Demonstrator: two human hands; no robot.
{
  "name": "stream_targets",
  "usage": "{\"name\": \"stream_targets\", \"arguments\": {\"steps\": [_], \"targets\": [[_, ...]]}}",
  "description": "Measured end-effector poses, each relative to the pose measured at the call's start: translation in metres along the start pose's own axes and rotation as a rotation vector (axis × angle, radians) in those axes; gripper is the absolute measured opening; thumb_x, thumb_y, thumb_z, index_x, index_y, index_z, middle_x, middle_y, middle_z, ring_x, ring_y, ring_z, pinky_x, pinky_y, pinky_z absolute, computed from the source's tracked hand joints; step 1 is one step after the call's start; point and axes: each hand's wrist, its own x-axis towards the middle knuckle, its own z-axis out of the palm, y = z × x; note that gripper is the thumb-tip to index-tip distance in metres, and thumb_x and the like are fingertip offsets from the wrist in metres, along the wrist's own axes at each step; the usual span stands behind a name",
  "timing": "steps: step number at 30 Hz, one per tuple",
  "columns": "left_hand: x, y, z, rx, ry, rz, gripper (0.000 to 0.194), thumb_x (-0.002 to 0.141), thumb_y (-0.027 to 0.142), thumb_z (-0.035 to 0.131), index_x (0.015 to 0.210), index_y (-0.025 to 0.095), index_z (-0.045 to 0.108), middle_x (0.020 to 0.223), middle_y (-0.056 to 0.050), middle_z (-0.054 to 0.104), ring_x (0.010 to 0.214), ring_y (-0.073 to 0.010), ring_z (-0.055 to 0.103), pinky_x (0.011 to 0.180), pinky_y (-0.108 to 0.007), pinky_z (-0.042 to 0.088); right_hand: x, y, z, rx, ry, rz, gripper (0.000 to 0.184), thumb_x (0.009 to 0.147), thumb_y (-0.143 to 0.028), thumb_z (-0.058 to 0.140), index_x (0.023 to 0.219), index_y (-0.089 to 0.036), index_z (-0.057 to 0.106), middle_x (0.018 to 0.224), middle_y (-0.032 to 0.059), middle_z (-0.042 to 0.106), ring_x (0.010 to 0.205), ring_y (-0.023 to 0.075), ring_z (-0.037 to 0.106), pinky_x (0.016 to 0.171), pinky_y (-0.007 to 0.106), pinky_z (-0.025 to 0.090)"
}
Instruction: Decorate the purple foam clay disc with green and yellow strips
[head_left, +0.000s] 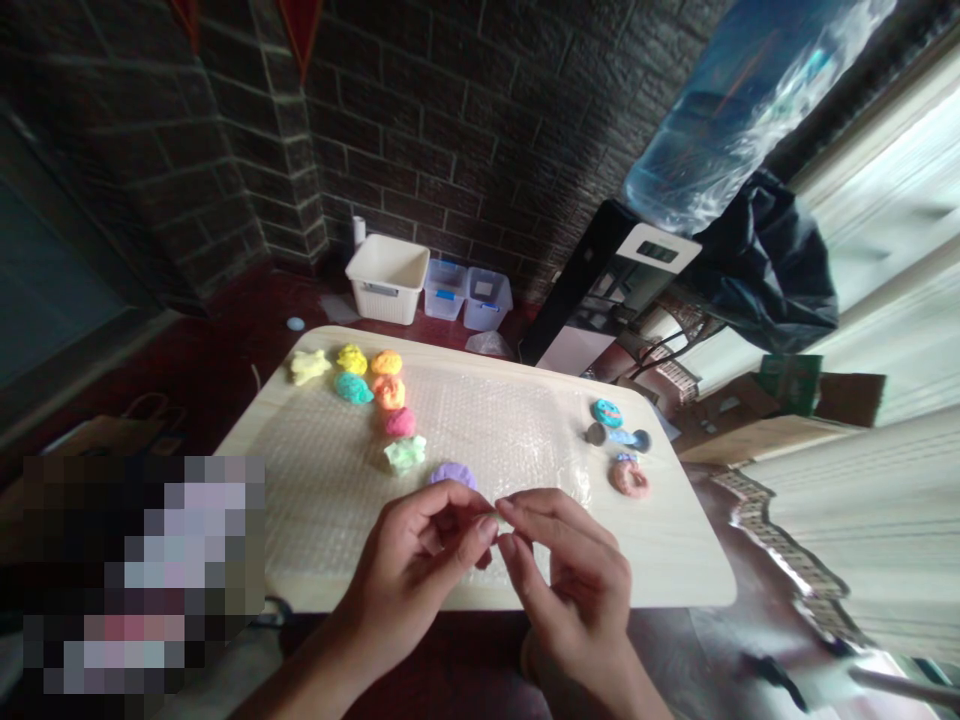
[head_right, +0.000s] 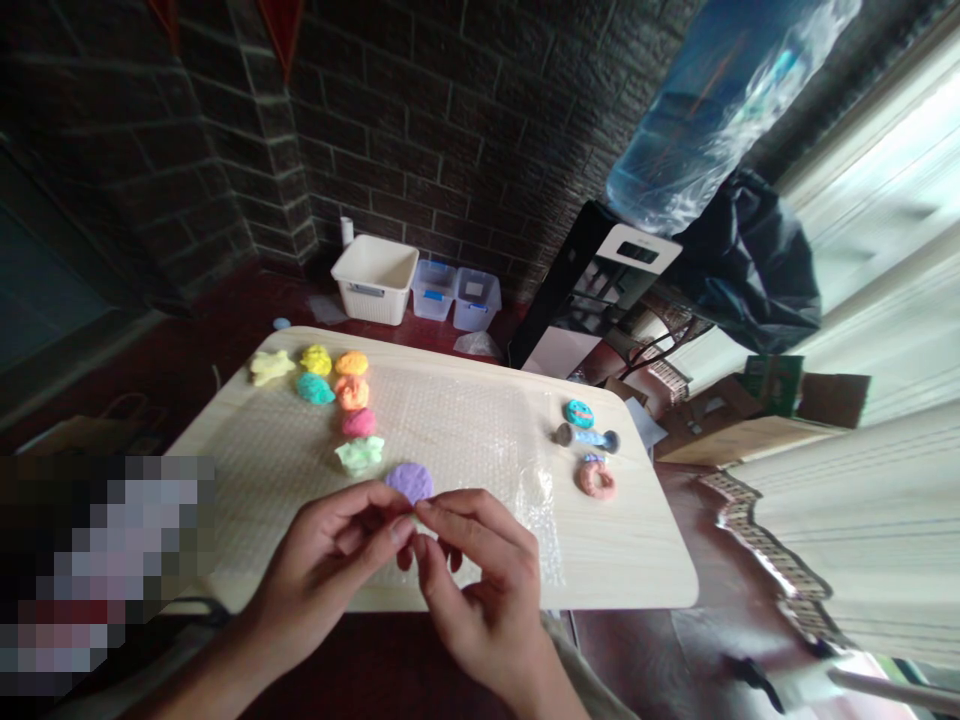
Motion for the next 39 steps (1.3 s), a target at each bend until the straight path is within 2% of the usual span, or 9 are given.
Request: {"name": "stream_targets", "arguments": {"steps": [5, 7, 11, 15, 22, 27, 32, 36, 39], "targets": [[0.001, 0.000, -0.001, -0.035, -0.005, -0.017, 0.022, 0.098, 0.038, 0.072, 0.100, 0.016, 0.074, 0.080, -0.003, 0.071, 0.074, -0.0150, 0.066, 0.070, -0.025, 0.053, -0.002, 0.001, 0.002, 0.116, -0.012, 0.083, 0.036, 0.097, -0.011, 0.069, 0.126, -0.030, 0.079, 0.110, 0.0100, 0.074, 0.097, 0.0234, 0.072, 0.075, 0.037, 0.061], [0.001, 0.000, -0.001, -0.070, -0.003, -0.018, 0.022, 0.098, 0.038, 0.073, 0.098, 0.016, 0.074, 0.079, -0.003, 0.070, 0.073, -0.0146, 0.066, 0.069, -0.025, 0.053, -0.002, 0.001, 0.001, 0.125, -0.015, 0.088, 0.035, 0.098, -0.015, 0.068, 0.129, -0.029, 0.077, 0.110, 0.0097, 0.073, 0.092, 0.0220, 0.071, 0.073, 0.037, 0.060], [0.003, -0.003, 0.000, -0.219, 0.000, -0.051, 0.020, 0.098, 0.036, 0.074, 0.096, 0.016, 0.075, 0.077, -0.002, 0.069, 0.070, -0.0135, 0.065, 0.069, -0.025, 0.053, -0.002, -0.001, -0.001, 0.075, 0.003, 0.062, 0.041, 0.098, -0.016, 0.066, 0.137, -0.027, 0.072, 0.107, 0.0090, 0.071, 0.081, 0.0192, 0.066, 0.070, 0.037, 0.058], [0.003, -0.006, 0.001, -0.339, -0.011, -0.072, 0.017, 0.097, 0.033, 0.075, 0.102, 0.017, 0.078, 0.078, -0.002, 0.072, 0.072, -0.0138, 0.067, 0.072, -0.026, 0.055, -0.002, -0.003, 0.002, 0.050, -0.066, -0.029, 0.053, 0.096, -0.005, 0.060, 0.144, -0.028, 0.067, 0.117, 0.0104, 0.069, 0.082, 0.0180, 0.069, 0.065, 0.034, 0.059], [0.004, -0.004, 0.003, -0.406, 0.059, -0.084, 0.012, 0.095, 0.029, 0.079, 0.095, 0.018, 0.079, 0.083, -0.002, 0.073, 0.076, -0.0129, 0.067, 0.072, -0.023, 0.056, -0.006, -0.002, 0.007, -0.152, -0.105, -0.117, 0.074, 0.090, -0.001, 0.061, 0.159, -0.026, 0.050, 0.132, 0.0137, 0.064, 0.089, 0.0200, 0.069, 0.069, 0.035, 0.062], [0.003, -0.003, 0.003, -0.427, 0.064, -0.102, 0.012, 0.095, 0.030, 0.078, 0.094, 0.018, 0.079, 0.079, -0.001, 0.072, 0.074, -0.0118, 0.066, 0.071, -0.022, 0.054, -0.005, -0.004, 0.009, -0.132, -0.097, -0.128, 0.078, 0.090, -0.002, 0.058, 0.163, -0.026, 0.045, 0.137, 0.0142, 0.062, 0.089, 0.0204, 0.069, 0.068, 0.035, 0.062], [0.004, -0.003, 0.002, -0.381, 0.031, -0.086, 0.016, 0.097, 0.033, 0.075, 0.093, 0.018, 0.079, 0.077, -0.001, 0.072, 0.072, -0.0119, 0.066, 0.071, -0.023, 0.053, -0.004, -0.002, 0.008, -0.057, -0.112, -0.080, 0.068, 0.093, -0.003, 0.059, 0.157, -0.025, 0.054, 0.134, 0.0149, 0.064, 0.089, 0.0203, 0.068, 0.070, 0.035, 0.060], [0.005, -0.002, 0.001, -0.177, 0.005, -0.047, 0.026, 0.098, 0.037, 0.073, 0.083, 0.016, 0.075, 0.073, -0.002, 0.070, 0.070, -0.0133, 0.064, 0.069, -0.024, 0.052, -0.002, 0.002, 0.001, 0.000, -0.024, 0.014, 0.054, 0.097, -0.007, 0.066, 0.146, -0.028, 0.065, 0.105, 0.0071, 0.070, 0.081, 0.0173, 0.066, 0.070, 0.033, 0.057], [0.005, -0.001, 0.000, -0.094, -0.018, -0.033, 0.026, 0.098, 0.040, 0.073, 0.088, 0.015, 0.077, 0.076, -0.003, 0.071, 0.071, -0.0139, 0.064, 0.068, -0.025, 0.051, 0.002, 0.003, -0.005, 0.018, -0.045, 0.064, 0.036, 0.098, -0.008, 0.068, 0.126, -0.029, 0.078, 0.093, 0.0043, 0.069, 0.079, 0.0163, 0.066, 0.068, 0.031, 0.054]]}}
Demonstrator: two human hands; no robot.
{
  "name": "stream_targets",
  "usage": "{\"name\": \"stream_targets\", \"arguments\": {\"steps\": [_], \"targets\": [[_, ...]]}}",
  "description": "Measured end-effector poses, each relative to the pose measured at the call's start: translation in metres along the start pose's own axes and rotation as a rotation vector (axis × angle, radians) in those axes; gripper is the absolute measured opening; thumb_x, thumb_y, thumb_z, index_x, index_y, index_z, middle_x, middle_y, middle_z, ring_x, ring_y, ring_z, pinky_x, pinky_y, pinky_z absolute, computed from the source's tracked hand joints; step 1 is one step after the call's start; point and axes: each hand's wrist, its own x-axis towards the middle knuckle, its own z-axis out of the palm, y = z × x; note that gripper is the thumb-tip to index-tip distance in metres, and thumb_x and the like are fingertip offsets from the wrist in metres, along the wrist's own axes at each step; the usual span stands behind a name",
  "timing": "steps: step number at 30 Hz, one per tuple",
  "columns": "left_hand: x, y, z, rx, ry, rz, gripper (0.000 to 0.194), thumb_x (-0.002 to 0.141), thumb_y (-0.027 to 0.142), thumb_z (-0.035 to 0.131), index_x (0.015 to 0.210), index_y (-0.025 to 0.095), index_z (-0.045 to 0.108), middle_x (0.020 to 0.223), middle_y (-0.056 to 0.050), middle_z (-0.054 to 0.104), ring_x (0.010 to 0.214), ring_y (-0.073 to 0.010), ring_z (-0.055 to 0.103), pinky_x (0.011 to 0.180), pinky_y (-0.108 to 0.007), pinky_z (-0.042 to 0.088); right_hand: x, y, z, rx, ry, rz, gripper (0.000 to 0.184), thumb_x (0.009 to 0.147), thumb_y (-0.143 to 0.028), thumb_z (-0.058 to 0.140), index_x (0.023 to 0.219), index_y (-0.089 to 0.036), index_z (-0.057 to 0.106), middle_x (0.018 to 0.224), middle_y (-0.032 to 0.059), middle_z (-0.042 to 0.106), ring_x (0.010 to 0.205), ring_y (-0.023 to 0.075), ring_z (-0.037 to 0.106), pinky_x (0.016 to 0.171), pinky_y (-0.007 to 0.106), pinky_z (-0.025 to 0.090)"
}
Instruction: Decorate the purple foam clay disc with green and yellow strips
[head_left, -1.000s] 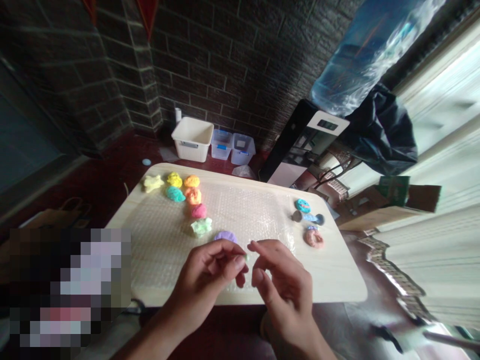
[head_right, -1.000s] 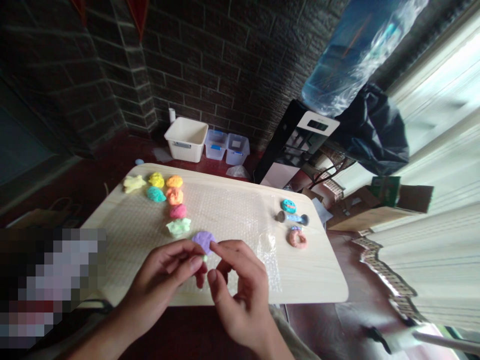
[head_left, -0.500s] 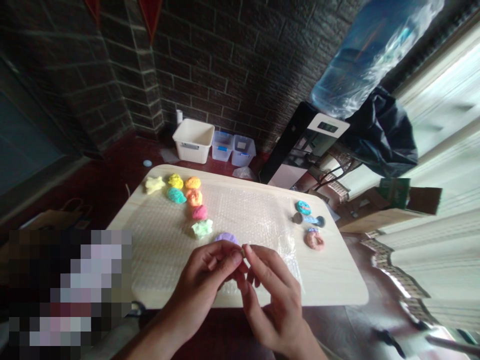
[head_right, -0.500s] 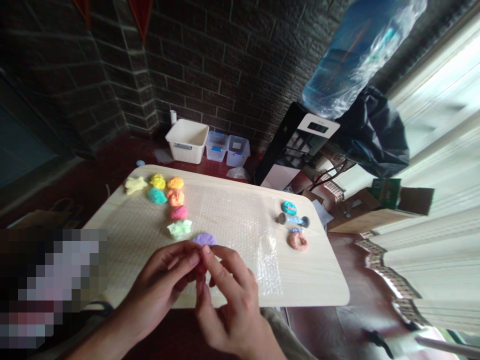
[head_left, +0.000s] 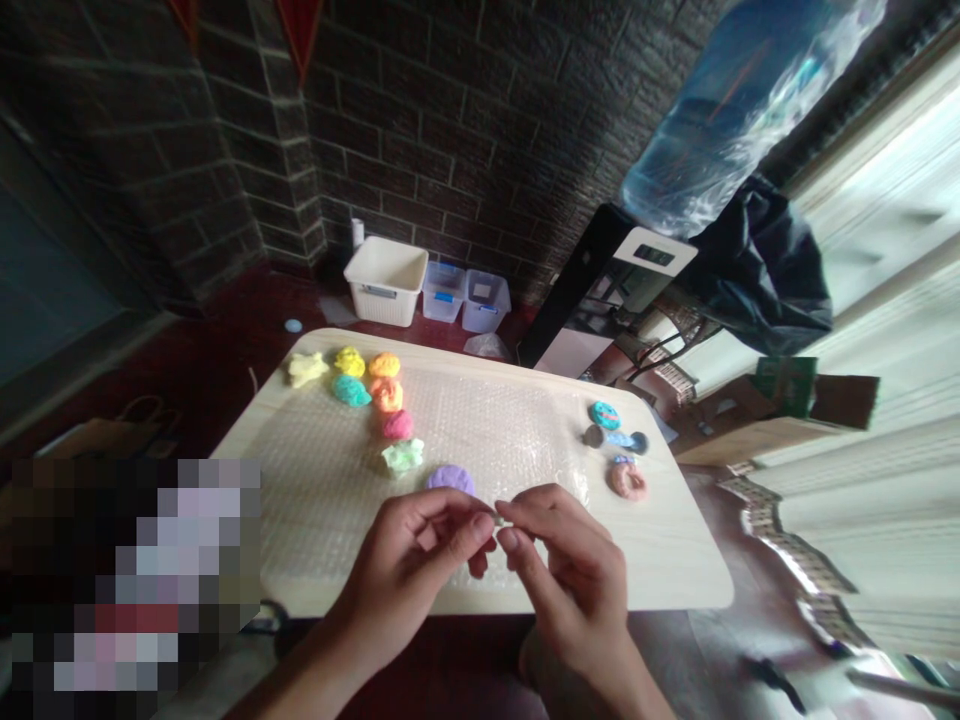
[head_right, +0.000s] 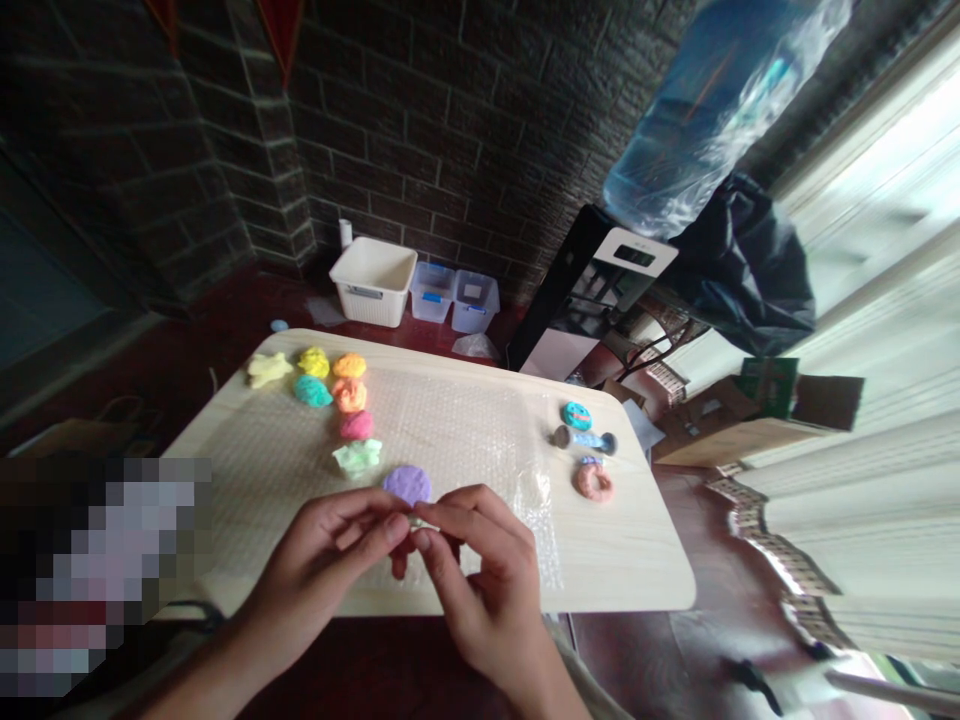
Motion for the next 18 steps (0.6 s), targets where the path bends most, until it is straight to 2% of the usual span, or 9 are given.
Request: {"name": "stream_targets", "arguments": {"steps": [2, 6, 12, 14, 16, 18], "targets": [[-0.001, 0.001, 0.000, -0.013, 0.016, -0.004, 0.022, 0.095, 0.038, 0.077, 0.097, 0.016, 0.077, 0.078, -0.003, 0.071, 0.071, -0.0142, 0.065, 0.068, -0.025, 0.052, 0.002, -0.001, -0.002, 0.006, 0.000, 0.026, 0.027, 0.099, -0.009, 0.068, 0.115, -0.027, 0.081, 0.091, 0.0046, 0.070, 0.078, 0.0159, 0.066, 0.066, 0.030, 0.054], [-0.001, -0.001, 0.001, -0.114, 0.087, -0.003, 0.025, 0.086, 0.030, 0.087, 0.106, 0.019, 0.077, 0.077, -0.001, 0.071, 0.074, -0.0144, 0.067, 0.073, -0.026, 0.055, 0.000, 0.000, 0.002, 0.114, 0.066, 0.115, 0.018, 0.099, -0.014, 0.071, 0.107, -0.027, 0.081, 0.090, 0.0046, 0.072, 0.069, 0.0129, 0.064, 0.057, 0.025, 0.052], [0.000, -0.011, 0.000, -0.306, 0.051, -0.007, 0.020, 0.087, 0.030, 0.087, 0.104, 0.021, 0.082, 0.084, -0.001, 0.071, 0.075, -0.0122, 0.062, 0.074, -0.025, 0.052, -0.002, 0.004, 0.015, 0.386, 0.096, 0.206, 0.016, 0.095, -0.016, 0.078, 0.103, -0.029, 0.083, 0.089, 0.0036, 0.075, 0.056, 0.0075, 0.060, 0.046, 0.018, 0.048], [0.001, -0.012, -0.001, -0.279, 0.015, -0.001, 0.010, 0.091, 0.029, 0.083, 0.095, 0.020, 0.081, 0.088, -0.002, 0.071, 0.079, -0.0135, 0.061, 0.075, -0.026, 0.051, -0.002, 0.005, 0.016, 0.372, 0.095, 0.181, 0.016, 0.094, -0.014, 0.079, 0.101, -0.028, 0.083, 0.089, 0.0039, 0.074, 0.059, 0.0091, 0.063, 0.049, 0.019, 0.050], [0.001, -0.009, -0.001, -0.212, -0.004, 0.032, 0.013, 0.095, 0.027, 0.078, 0.085, 0.018, 0.079, 0.089, -0.003, 0.069, 0.086, -0.0153, 0.061, 0.080, -0.027, 0.050, 0.000, 0.006, 0.014, 0.300, 0.086, 0.142, 0.017, 0.091, -0.013, 0.081, 0.098, -0.027, 0.084, 0.087, 0.0039, 0.073, 0.068, 0.0127, 0.066, 0.056, 0.023, 0.053], [0.001, -0.004, -0.002, -0.131, -0.007, 0.050, 0.017, 0.097, 0.029, 0.075, 0.083, 0.018, 0.077, 0.087, -0.002, 0.067, 0.089, -0.0160, 0.061, 0.082, -0.027, 0.049, 0.001, 0.005, 0.009, 0.217, 0.086, 0.107, 0.020, 0.090, -0.012, 0.082, 0.102, -0.028, 0.084, 0.088, 0.0036, 0.070, 0.075, 0.0147, 0.066, 0.062, 0.026, 0.054]]}}
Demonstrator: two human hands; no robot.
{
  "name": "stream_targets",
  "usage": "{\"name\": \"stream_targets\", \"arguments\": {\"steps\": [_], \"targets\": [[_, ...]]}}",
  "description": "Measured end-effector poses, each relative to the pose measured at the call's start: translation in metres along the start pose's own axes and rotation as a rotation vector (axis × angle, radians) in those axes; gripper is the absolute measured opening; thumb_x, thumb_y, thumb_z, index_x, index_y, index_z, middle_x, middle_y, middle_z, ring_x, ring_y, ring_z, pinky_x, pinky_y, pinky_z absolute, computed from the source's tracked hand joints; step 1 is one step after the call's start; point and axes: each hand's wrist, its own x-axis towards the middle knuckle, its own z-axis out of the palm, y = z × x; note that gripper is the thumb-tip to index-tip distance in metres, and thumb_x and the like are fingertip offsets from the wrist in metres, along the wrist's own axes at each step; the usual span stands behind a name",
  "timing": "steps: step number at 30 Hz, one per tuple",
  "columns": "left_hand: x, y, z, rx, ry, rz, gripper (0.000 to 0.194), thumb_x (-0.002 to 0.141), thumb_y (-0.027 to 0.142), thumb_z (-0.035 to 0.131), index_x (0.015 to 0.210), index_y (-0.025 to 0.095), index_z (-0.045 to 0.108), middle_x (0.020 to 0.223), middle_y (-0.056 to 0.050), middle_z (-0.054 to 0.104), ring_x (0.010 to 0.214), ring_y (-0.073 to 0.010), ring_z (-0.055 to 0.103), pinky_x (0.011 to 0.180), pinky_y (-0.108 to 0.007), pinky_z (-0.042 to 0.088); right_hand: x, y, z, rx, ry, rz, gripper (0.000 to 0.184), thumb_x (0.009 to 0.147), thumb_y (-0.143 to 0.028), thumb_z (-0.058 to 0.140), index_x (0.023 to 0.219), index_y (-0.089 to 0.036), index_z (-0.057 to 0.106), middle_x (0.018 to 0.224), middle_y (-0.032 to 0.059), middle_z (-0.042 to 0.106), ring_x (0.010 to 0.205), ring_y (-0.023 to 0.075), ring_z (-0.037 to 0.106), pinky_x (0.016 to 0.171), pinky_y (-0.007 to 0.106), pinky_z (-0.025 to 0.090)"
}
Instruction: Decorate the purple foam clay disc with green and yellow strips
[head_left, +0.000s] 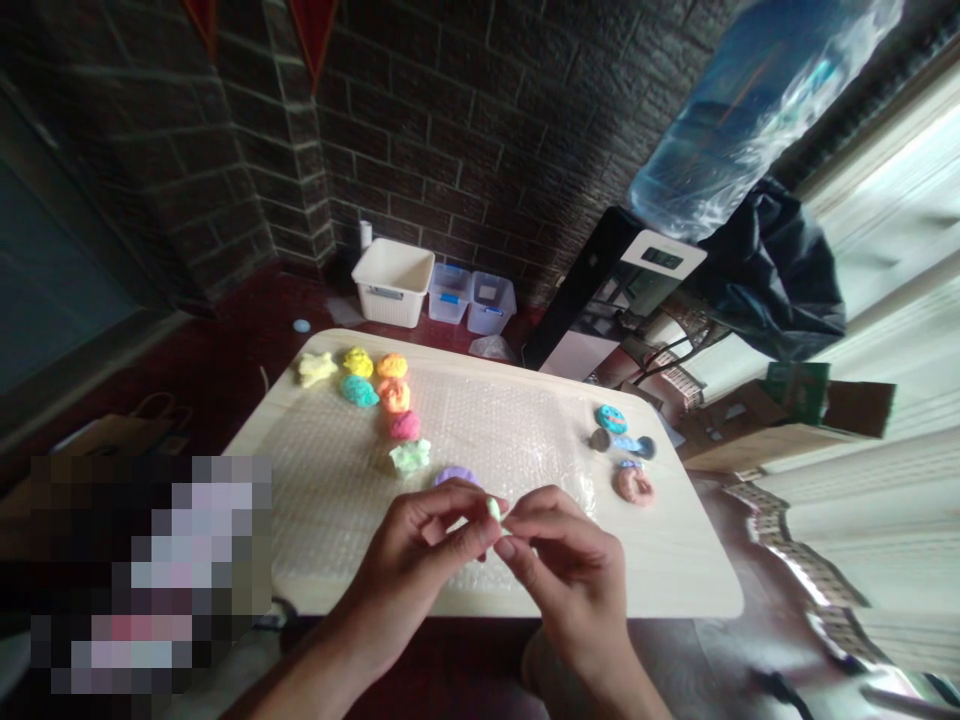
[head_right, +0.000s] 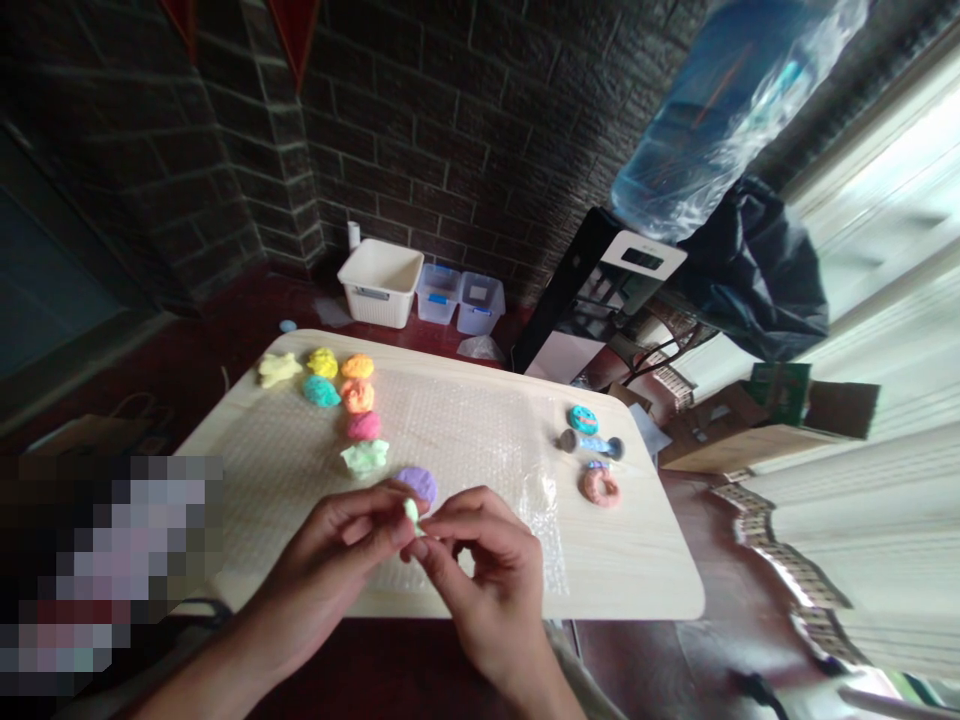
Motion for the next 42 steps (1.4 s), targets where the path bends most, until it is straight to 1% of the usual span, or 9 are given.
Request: {"name": "stream_targets", "arguments": {"steps": [5, 10, 17, 22, 24, 28, 30, 35, 42], "targets": [[-0.005, 0.006, 0.001, 0.192, -0.038, -0.027, 0.017, 0.100, 0.036, 0.071, 0.104, 0.021, 0.076, 0.093, -0.003, 0.072, 0.095, -0.0185, 0.068, 0.087, -0.029, 0.052, 0.004, -0.011, -0.014, -0.153, -0.027, -0.060, 0.034, 0.095, -0.013, 0.073, 0.124, -0.030, 0.078, 0.100, 0.0056, 0.068, 0.084, 0.0166, 0.064, 0.069, 0.030, 0.054], [-0.007, 0.002, 0.002, 0.348, -0.079, 0.070, 0.014, 0.101, 0.033, 0.068, 0.100, 0.020, 0.074, 0.095, -0.004, 0.075, 0.091, -0.0178, 0.069, 0.083, -0.028, 0.053, 0.007, -0.019, -0.019, -0.249, -0.152, -0.080, 0.033, 0.095, -0.008, 0.071, 0.117, -0.031, 0.082, 0.102, 0.0061, 0.073, 0.091, 0.0194, 0.070, 0.074, 0.032, 0.059], [-0.005, -0.001, -0.001, 0.453, -0.060, 0.127, 0.013, 0.102, 0.031, 0.066, 0.100, 0.021, 0.073, 0.096, -0.003, 0.075, 0.092, -0.0184, 0.070, 0.083, -0.029, 0.053, 0.008, -0.021, -0.019, -0.403, -0.147, -0.220, 0.037, 0.090, -0.002, 0.069, 0.116, -0.024, 0.082, 0.102, 0.0085, 0.073, 0.085, 0.0190, 0.073, 0.066, 0.029, 0.061], [-0.005, -0.002, -0.001, 0.491, -0.047, 0.157, 0.014, 0.102, 0.031, 0.065, 0.099, 0.020, 0.072, 0.093, -0.004, 0.074, 0.088, -0.0184, 0.070, 0.081, -0.029, 0.053, 0.006, -0.024, -0.020, -0.508, -0.155, -0.316, 0.036, 0.086, -0.002, 0.070, 0.116, -0.019, 0.081, 0.104, 0.0109, 0.074, 0.083, 0.0198, 0.075, 0.066, 0.030, 0.063], [-0.006, -0.001, 0.000, 0.484, -0.043, 0.145, 0.014, 0.102, 0.032, 0.066, 0.099, 0.019, 0.073, 0.094, -0.004, 0.074, 0.089, -0.0190, 0.070, 0.082, -0.030, 0.053, 0.005, -0.024, -0.019, -0.501, -0.144, -0.312, 0.037, 0.086, -0.003, 0.070, 0.117, -0.019, 0.081, 0.103, 0.0109, 0.075, 0.083, 0.0205, 0.075, 0.064, 0.030, 0.063], [-0.007, 0.000, 0.001, 0.456, -0.028, 0.100, 0.018, 0.102, 0.034, 0.066, 0.098, 0.019, 0.073, 0.095, -0.005, 0.074, 0.091, -0.0202, 0.069, 0.083, -0.030, 0.053, 0.005, -0.024, -0.019, -0.484, -0.128, -0.272, 0.038, 0.087, -0.005, 0.070, 0.117, -0.025, 0.082, 0.102, 0.0096, 0.076, 0.086, 0.0235, 0.076, 0.069, 0.035, 0.064], [-0.007, 0.000, 0.001, 0.462, -0.032, 0.095, 0.019, 0.103, 0.035, 0.065, 0.098, 0.019, 0.074, 0.093, -0.005, 0.074, 0.090, -0.0203, 0.069, 0.082, -0.030, 0.052, 0.005, -0.025, -0.020, -0.488, -0.129, -0.264, 0.038, 0.087, -0.005, 0.070, 0.116, -0.027, 0.083, 0.102, 0.0097, 0.076, 0.083, 0.0233, 0.076, 0.068, 0.036, 0.064], [-0.006, 0.001, 0.000, 0.491, -0.053, 0.088, 0.020, 0.103, 0.035, 0.064, 0.099, 0.020, 0.076, 0.094, -0.005, 0.075, 0.091, -0.0205, 0.069, 0.083, -0.031, 0.052, 0.007, -0.026, -0.021, -0.458, -0.142, -0.234, 0.041, 0.087, -0.005, 0.072, 0.118, -0.028, 0.083, 0.103, 0.0094, 0.075, 0.078, 0.0211, 0.074, 0.061, 0.032, 0.062], [-0.005, 0.001, 0.003, 0.409, -0.070, 0.044, 0.022, 0.105, 0.037, 0.062, 0.109, 0.023, 0.078, 0.099, -0.004, 0.076, 0.097, -0.0209, 0.072, 0.086, -0.032, 0.053, 0.007, -0.023, -0.020, -0.372, -0.160, -0.189, 0.043, 0.088, -0.003, 0.073, 0.119, -0.031, 0.083, 0.107, 0.0078, 0.073, 0.068, 0.0143, 0.068, 0.057, 0.030, 0.059]]}}
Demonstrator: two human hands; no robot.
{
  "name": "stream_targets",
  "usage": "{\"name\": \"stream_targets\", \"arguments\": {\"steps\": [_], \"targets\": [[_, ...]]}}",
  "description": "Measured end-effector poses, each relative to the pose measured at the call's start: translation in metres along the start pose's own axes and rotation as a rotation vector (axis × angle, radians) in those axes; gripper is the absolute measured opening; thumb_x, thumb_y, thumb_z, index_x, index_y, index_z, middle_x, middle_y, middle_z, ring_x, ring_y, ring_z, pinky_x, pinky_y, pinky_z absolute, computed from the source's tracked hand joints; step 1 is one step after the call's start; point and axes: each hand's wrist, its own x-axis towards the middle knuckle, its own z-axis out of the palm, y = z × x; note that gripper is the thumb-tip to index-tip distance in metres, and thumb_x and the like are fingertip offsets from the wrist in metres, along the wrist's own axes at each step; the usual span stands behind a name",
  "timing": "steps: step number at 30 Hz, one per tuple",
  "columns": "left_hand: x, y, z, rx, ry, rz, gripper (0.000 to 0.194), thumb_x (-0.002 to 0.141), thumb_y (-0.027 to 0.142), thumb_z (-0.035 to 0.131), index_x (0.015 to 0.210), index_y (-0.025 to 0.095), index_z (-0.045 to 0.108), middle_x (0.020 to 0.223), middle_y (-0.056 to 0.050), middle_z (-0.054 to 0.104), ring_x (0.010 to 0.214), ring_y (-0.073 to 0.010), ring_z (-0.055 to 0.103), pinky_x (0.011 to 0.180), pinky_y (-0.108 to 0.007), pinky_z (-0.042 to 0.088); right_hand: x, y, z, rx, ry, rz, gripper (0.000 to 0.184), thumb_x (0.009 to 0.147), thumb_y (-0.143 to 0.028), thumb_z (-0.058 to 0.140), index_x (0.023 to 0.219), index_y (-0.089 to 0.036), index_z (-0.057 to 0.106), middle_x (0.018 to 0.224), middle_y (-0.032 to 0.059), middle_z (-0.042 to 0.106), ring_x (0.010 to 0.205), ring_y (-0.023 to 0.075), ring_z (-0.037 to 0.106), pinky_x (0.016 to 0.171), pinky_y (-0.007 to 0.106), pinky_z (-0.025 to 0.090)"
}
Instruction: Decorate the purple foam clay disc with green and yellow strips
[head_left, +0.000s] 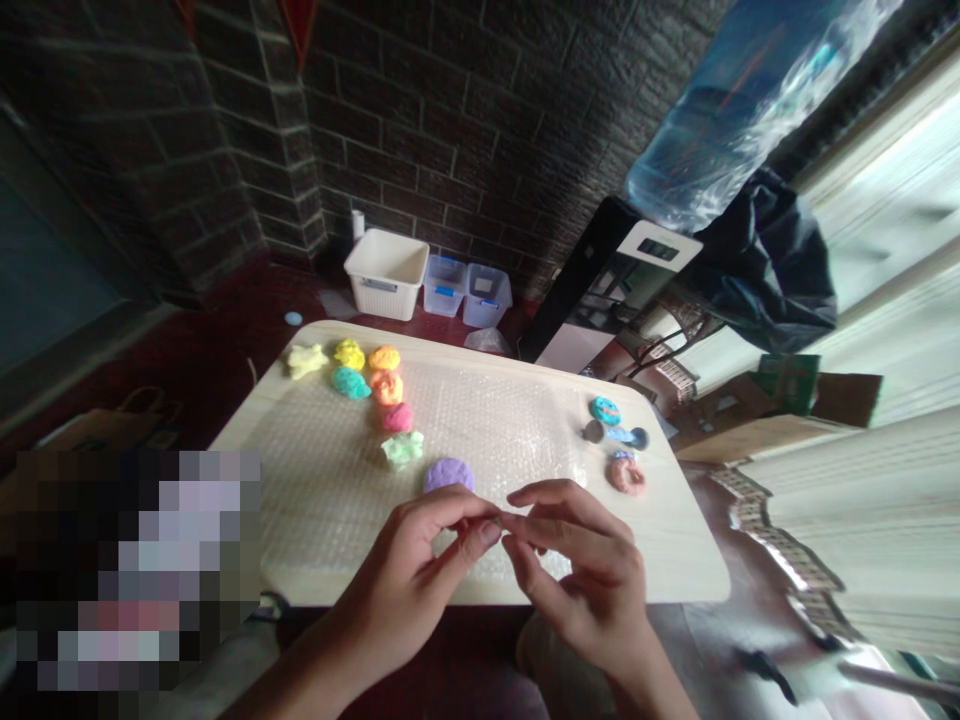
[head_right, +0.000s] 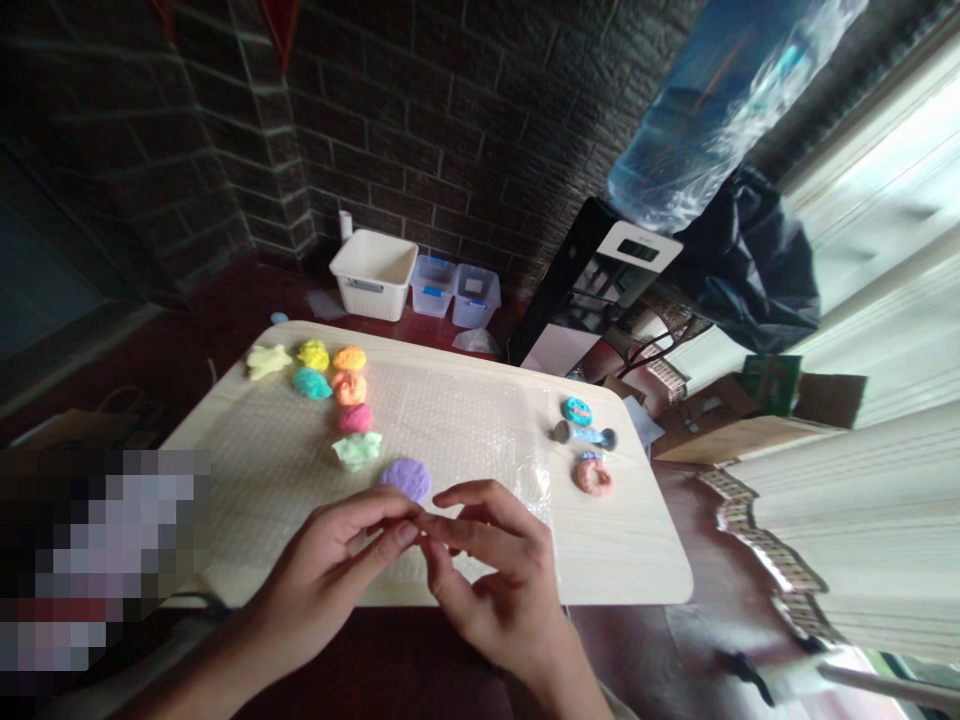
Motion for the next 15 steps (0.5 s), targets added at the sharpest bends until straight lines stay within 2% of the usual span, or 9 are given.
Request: {"name": "stream_targets", "arguments": {"steps": [6, 11, 15], "targets": [[-0.0016, 0.0000, 0.0007, -0.003, -0.024, -0.018, 0.027, 0.107, 0.040, 0.057, 0.107, 0.021, 0.076, 0.095, -0.005, 0.074, 0.092, -0.0202, 0.069, 0.083, -0.031, 0.052, -0.0040, 0.0044, 0.0000, 0.099, 0.027, 0.056, 0.044, 0.092, -0.007, 0.073, 0.126, -0.034, 0.080, 0.108, 0.0086, 0.075, 0.080, 0.0199, 0.072, 0.061, 0.032, 0.059], [-0.0028, 0.0008, 0.0008, 0.052, -0.056, -0.004, 0.030, 0.109, 0.040, 0.052, 0.104, 0.020, 0.075, 0.093, -0.005, 0.071, 0.091, -0.0202, 0.068, 0.083, -0.031, 0.050, -0.0045, 0.0062, -0.0029, 0.098, -0.011, 0.124, 0.029, 0.093, -0.011, 0.075, 0.112, -0.031, 0.085, 0.107, 0.0084, 0.075, 0.091, 0.0225, 0.073, 0.073, 0.036, 0.061], [-0.0031, 0.0021, 0.0004, 0.017, -0.062, -0.008, 0.027, 0.108, 0.042, 0.055, 0.107, 0.021, 0.073, 0.097, -0.006, 0.071, 0.096, -0.0214, 0.068, 0.088, -0.031, 0.051, -0.0033, 0.0059, -0.0014, 0.132, 0.000, 0.155, 0.020, 0.094, -0.013, 0.075, 0.105, -0.028, 0.084, 0.102, 0.0086, 0.076, 0.095, 0.0241, 0.073, 0.077, 0.037, 0.061]]}}
